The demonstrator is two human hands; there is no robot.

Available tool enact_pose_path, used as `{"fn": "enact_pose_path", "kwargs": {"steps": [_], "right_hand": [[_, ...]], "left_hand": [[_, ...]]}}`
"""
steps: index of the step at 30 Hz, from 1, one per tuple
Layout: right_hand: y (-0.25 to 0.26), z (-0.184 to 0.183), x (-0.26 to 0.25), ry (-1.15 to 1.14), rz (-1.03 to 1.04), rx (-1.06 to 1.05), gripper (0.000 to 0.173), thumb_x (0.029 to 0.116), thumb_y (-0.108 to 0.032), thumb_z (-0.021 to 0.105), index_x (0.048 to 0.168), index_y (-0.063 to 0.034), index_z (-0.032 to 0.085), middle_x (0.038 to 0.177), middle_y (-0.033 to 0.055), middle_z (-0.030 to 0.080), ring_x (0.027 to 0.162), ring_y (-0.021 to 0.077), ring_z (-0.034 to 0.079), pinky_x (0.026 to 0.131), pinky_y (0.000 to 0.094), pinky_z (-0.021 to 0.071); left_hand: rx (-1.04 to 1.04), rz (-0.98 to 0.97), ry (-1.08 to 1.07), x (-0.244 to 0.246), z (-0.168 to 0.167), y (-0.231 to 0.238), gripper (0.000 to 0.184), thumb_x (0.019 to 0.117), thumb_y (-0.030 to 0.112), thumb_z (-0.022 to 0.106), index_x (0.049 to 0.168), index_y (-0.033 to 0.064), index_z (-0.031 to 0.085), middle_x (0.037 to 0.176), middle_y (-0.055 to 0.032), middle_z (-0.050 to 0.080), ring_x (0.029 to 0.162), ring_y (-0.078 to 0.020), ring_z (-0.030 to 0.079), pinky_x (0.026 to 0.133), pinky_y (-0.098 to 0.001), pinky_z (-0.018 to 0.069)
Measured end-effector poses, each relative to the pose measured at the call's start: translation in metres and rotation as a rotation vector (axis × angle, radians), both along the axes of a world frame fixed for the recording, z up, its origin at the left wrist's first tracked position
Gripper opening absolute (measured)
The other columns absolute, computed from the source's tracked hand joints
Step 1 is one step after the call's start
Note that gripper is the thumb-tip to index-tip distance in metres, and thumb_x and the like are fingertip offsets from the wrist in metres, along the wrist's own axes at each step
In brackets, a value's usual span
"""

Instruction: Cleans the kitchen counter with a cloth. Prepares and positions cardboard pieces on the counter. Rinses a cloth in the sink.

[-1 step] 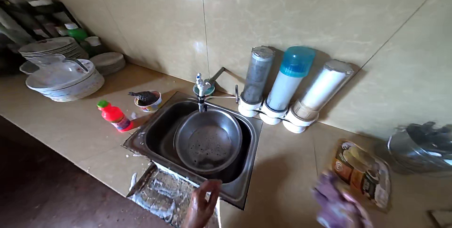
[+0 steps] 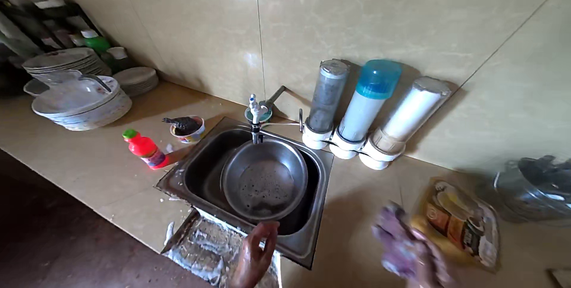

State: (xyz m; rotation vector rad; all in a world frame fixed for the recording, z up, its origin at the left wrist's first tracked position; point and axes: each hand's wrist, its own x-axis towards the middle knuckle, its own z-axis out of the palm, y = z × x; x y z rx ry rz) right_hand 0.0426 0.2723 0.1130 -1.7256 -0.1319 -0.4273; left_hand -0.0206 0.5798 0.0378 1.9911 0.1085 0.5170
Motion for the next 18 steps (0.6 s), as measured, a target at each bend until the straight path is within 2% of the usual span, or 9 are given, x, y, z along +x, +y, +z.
{"fn": "enact_pose_path", "kwargs": {"steps": [3,7,9,11,13,14,15,17,18], "right_hand": [[0.103,-0.021,0.051,-0.129,0.184,0.025,0.032,0.1022,-0.005,0.045,0.121,0.0142,0.062,0.121,0.0109,0.071,0.112,0.0006,0.065,0.100,0.0187,0.0520],[0.208,-0.049,0.097,0.141,0.253,-0.185,0.033,0.1027,0.002,0.044,0.129,0.0128,0.061,0.133,0.0274,0.063,0.126,0.0313,0.062,0.111,0.0396,0.0459],[0.245,-0.066,0.107,0.480,0.240,-0.122,0.038,0.1050,-0.001,0.045,0.141,0.0093,0.052,0.144,0.0283,0.054,0.133,0.0358,0.055,0.113,0.0432,0.0423],[0.274,-0.088,0.105,0.822,0.170,0.209,0.047,0.1076,-0.009,0.047,0.152,0.0038,0.038,0.153,0.0272,0.042,0.138,0.0366,0.046,0.111,0.0502,0.0408],[0.297,-0.108,0.099,1.017,0.059,0.477,0.052,0.1102,-0.018,0.044,0.156,-0.0015,0.029,0.157,0.0252,0.037,0.141,0.0365,0.042,0.112,0.0546,0.0385],[0.305,-0.115,0.097,1.055,0.012,0.569,0.054,0.1107,-0.021,0.043,0.158,-0.0021,0.025,0.157,0.0251,0.036,0.140,0.0361,0.043,0.112,0.0537,0.0389],[0.310,-0.124,0.096,1.074,-0.039,0.650,0.054,0.1110,-0.021,0.042,0.159,-0.0027,0.023,0.156,0.0252,0.038,0.138,0.0361,0.045,0.110,0.0533,0.0405],[0.313,-0.135,0.103,1.107,-0.178,0.756,0.047,0.1112,-0.024,0.041,0.152,-0.0022,0.034,0.141,0.0239,0.050,0.121,0.0334,0.055,0.098,0.0516,0.0471],[0.312,-0.137,0.106,1.118,-0.217,0.793,0.046,0.1112,-0.026,0.041,0.150,-0.0018,0.039,0.141,0.0233,0.052,0.123,0.0336,0.055,0.100,0.0531,0.0468]], "left_hand": [[0.050,0.060,-0.004,0.043,0.005,0.037,0.029,0.0977,0.007,0.054,0.116,-0.0099,0.068,0.109,-0.0237,0.071,0.097,-0.0271,0.072,0.087,-0.0386,0.0591],[0.182,0.026,0.358,0.105,0.006,0.106,0.031,0.1032,0.010,0.052,0.126,-0.0061,0.066,0.133,-0.0263,0.063,0.123,-0.0376,0.062,0.106,-0.0479,0.0489],[0.259,-0.039,0.601,0.136,-0.010,0.136,0.037,0.1045,0.015,0.052,0.137,0.0000,0.061,0.150,-0.0244,0.050,0.139,-0.0403,0.049,0.115,-0.0520,0.0392],[0.363,-0.106,0.807,0.156,-0.034,0.152,0.053,0.1064,0.025,0.051,0.156,0.0114,0.042,0.167,-0.0230,0.024,0.150,-0.0454,0.031,0.119,-0.0569,0.0320],[0.564,-0.249,0.981,0.162,-0.049,0.147,0.063,0.1090,0.040,0.043,0.165,0.0207,0.021,0.172,-0.0195,0.001,0.157,-0.0476,0.004,0.125,-0.0630,0.0115],[0.653,-0.375,1.037,0.164,-0.054,0.137,0.064,0.1091,0.047,0.038,0.165,0.0236,0.019,0.172,-0.0173,-0.001,0.156,-0.0494,-0.004,0.121,-0.0703,0.0008],[0.710,-0.511,1.064,0.164,-0.060,0.129,0.062,0.1088,0.050,0.036,0.164,0.0239,0.025,0.172,-0.0153,0.007,0.156,-0.0498,-0.002,0.118,-0.0756,-0.0021],[0.693,-0.675,1.037,0.171,-0.066,0.126,0.056,0.1098,0.047,0.034,0.156,0.0181,0.045,0.168,-0.0094,0.030,0.157,-0.0402,0.013,0.121,-0.0715,0.0038],[0.634,-0.648,0.979,0.176,-0.066,0.133,0.051,0.1107,0.041,0.035,0.149,0.0137,0.053,0.161,-0.0093,0.043,0.154,-0.0351,0.026,0.123,-0.0647,0.0137]]}}
